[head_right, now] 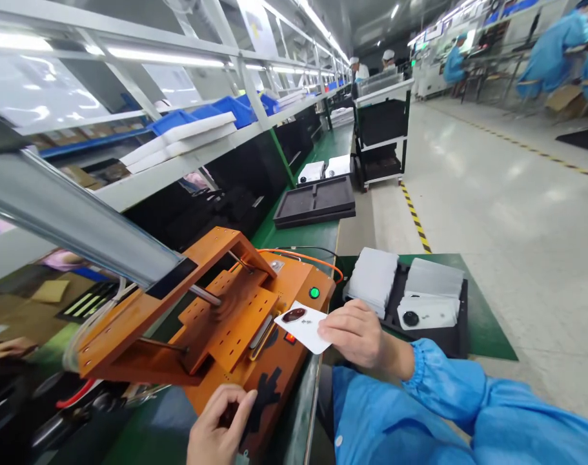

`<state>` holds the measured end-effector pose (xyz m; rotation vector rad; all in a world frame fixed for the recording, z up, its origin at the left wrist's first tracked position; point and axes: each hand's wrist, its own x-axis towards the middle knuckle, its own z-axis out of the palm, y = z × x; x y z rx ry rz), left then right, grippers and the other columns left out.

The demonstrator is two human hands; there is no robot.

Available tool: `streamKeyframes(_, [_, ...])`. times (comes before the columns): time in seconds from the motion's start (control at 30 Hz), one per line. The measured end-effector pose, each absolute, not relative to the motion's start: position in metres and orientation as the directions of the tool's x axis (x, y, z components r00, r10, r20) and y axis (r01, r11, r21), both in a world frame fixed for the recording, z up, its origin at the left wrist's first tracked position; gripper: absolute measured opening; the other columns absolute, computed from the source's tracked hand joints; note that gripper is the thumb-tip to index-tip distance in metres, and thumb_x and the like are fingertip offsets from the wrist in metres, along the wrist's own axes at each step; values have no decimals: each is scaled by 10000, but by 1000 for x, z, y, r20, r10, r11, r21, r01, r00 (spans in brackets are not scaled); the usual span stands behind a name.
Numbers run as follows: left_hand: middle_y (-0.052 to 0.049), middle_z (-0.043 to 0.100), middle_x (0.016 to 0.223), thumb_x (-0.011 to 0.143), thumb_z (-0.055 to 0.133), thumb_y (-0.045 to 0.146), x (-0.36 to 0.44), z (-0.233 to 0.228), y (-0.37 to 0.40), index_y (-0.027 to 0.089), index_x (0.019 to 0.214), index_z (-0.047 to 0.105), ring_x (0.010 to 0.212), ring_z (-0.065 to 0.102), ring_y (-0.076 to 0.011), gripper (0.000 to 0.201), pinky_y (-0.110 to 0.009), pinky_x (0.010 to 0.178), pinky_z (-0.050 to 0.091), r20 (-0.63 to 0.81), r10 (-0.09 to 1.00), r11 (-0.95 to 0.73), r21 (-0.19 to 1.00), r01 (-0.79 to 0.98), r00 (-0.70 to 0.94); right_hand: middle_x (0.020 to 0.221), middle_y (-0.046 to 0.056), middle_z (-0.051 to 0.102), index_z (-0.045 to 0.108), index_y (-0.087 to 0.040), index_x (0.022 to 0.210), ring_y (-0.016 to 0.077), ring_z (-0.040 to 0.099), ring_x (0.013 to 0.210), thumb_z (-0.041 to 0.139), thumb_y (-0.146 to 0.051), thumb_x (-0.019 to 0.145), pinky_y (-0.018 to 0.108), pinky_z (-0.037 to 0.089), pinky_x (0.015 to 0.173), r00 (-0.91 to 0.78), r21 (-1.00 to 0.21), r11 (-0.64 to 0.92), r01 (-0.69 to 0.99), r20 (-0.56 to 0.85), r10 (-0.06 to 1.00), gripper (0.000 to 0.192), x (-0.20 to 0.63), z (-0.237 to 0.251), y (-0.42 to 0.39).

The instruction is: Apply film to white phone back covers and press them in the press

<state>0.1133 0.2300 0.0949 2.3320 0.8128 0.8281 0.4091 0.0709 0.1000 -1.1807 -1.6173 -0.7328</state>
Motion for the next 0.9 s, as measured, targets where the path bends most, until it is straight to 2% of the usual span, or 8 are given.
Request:
streamKeyframes(0.17, [-5,659,770,1000,494,442,117,97,226,231,854,628,718,645,-161,289,-258,692,520,311,736,-634,627,453,601,1021,90,781,664,-180,1188,181,736,969,555,-145,953,337,533,796,-62,-71,331,941,926,373,261,416,97,67])
streamKeyframes(0.3, [-54,714,959,991,511,432,118,96,226,225,1101,656,856,689,-192,276,-300,759,556,283,759,-600,654,461,586,1081,82,781,664,-212,1233,173,741,1020,557,-135,958,320,541,813,-67,-73,321,944,912,405,305,418,100,63])
streamKeyframes(0.47, [-63,707,951,998,512,376,123,102,223,225,987,704,924,677,-207,244,-333,833,546,326,705,-672,591,446,630,1153,85,767,677,-236,1252,191,739,1063,573,-130,956,328,553,808,-72,-69,298,952,896,438,332,423,99,60])
streamKeyframes(0.6, [-56,687,985,1000,529,325,132,101,220,220,1039,708,869,669,-165,211,-293,816,537,443,696,-708,556,436,566,1156,75,767,685,-251,1255,198,745,1055,607,-141,943,327,563,799,-75,-65,288,955,891,447,340,428,93,59])
streamKeyframes(0.67, [-67,677,1030,999,536,306,137,97,221,221,1151,697,863,665,-158,238,-285,806,532,525,664,-748,476,463,533,1160,68,766,684,-265,1261,196,747,1048,607,-141,942,325,564,798,-71,-63,276,959,890,451,351,429,92,60])
streamKeyframes(0.77, [-105,679,1075,987,560,280,142,90,224,212,1314,643,958,649,-211,344,-346,885,506,668,571,-784,271,558,478,1136,65,774,685,-269,1264,190,756,1019,613,-122,933,317,563,789,-68,-55,258,965,894,444,369,428,93,60])
streamKeyframes(0.83, [-137,673,1093,965,601,306,147,88,225,200,1363,618,1024,617,-266,412,-403,917,470,720,529,-755,156,637,450,1115,62,780,689,-270,1257,187,761,996,624,-115,927,317,561,786,-68,-51,253,966,895,442,370,427,95,60])
streamKeyframes(0.9, [-149,662,1061,950,625,354,155,88,226,192,1375,614,1031,593,-295,455,-414,877,446,732,526,-706,90,703,434,1098,59,784,698,-272,1236,188,765,980,637,-116,922,319,560,780,-71,-53,264,963,895,440,355,426,94,63])
